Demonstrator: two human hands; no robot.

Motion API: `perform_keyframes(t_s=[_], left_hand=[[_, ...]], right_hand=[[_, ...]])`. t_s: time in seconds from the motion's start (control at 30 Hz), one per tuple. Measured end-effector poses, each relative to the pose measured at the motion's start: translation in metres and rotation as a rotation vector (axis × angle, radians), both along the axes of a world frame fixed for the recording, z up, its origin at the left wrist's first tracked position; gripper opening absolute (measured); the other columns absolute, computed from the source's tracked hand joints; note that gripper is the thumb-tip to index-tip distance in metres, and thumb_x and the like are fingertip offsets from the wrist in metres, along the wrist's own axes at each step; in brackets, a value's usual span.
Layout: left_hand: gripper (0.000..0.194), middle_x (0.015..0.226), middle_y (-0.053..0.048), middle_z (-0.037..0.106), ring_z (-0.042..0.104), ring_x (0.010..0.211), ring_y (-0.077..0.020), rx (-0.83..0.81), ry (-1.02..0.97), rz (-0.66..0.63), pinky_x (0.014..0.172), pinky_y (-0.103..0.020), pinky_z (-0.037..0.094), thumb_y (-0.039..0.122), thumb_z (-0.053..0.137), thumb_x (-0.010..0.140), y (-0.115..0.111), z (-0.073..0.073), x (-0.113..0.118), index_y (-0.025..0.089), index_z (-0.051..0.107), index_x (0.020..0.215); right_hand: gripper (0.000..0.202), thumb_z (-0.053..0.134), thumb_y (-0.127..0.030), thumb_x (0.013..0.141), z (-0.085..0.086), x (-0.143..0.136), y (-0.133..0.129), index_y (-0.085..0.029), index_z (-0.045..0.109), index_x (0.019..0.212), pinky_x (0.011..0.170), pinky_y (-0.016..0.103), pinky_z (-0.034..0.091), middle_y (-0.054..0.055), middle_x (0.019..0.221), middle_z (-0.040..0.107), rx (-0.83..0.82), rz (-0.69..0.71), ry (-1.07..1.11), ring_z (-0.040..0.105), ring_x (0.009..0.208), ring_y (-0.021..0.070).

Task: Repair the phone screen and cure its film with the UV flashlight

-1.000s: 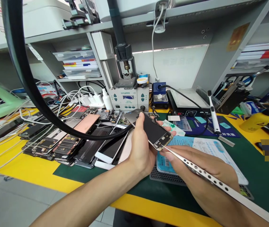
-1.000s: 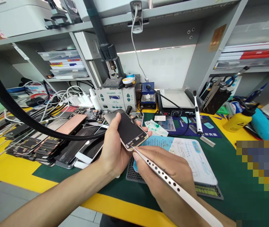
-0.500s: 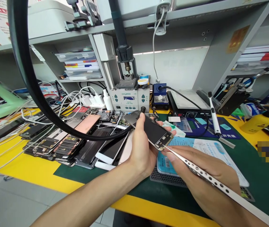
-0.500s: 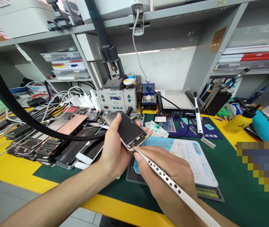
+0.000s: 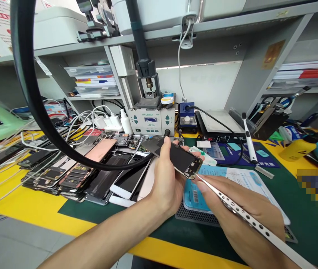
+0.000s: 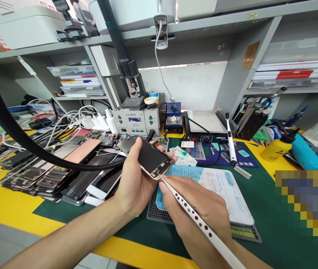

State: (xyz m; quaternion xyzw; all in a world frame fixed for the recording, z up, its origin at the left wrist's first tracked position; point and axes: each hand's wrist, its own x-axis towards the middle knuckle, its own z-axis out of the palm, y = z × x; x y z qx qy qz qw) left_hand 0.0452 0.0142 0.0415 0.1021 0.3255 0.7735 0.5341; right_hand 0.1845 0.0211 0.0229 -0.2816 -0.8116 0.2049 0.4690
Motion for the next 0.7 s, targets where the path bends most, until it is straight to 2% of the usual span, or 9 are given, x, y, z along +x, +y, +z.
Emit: perform_keyframes(t_s=[0.33, 0.5, 0.7], left_hand=[[0.033, 0.087, -0.002, 0.064, 0.072, 0.083, -0.0208, -0.003, 0.054, 0.072, 0.084, -0.039, 0.062, 0.051, 0.062, 0.092, -0.0039, 0.0060, 0.0053, 0.021, 0.060, 0.107], [0.033, 0.087, -0.002, 0.062, 0.072, 0.081, -0.0199, 0.008, 0.042, 0.066, 0.083, -0.038, 0.063, 0.049, 0.063, 0.092, -0.0038, 0.0055, 0.0038, 0.020, 0.058, 0.107], [0.032, 0.088, -0.002, 0.062, 0.071, 0.082, -0.0191, 0.046, 0.066, 0.087, 0.081, -0.037, 0.063, 0.050, 0.063, 0.092, -0.0041, 0.0058, 0.0014, 0.021, 0.058, 0.105]], right_hand=[[0.012, 0.067, -0.021, 0.092, -0.0016, -0.0007, 0.0030, -0.023, 0.077, 0.098, 0.080, 0.020, 0.064, 0.001, 0.103, 0.081, -0.026, -0.003, 0.014, 0.079, 0.088, 0.0181], [0.013, 0.068, -0.023, 0.091, 0.0001, -0.0016, 0.0024, -0.024, 0.079, 0.097, 0.073, 0.023, 0.066, 0.001, 0.100, 0.081, -0.061, -0.020, 0.053, 0.079, 0.084, 0.0212], [0.015, 0.067, -0.021, 0.091, 0.0044, -0.0001, -0.0012, -0.029, 0.079, 0.092, 0.070, 0.022, 0.065, -0.003, 0.094, 0.081, -0.055, 0.038, 0.073, 0.079, 0.079, 0.0191]])
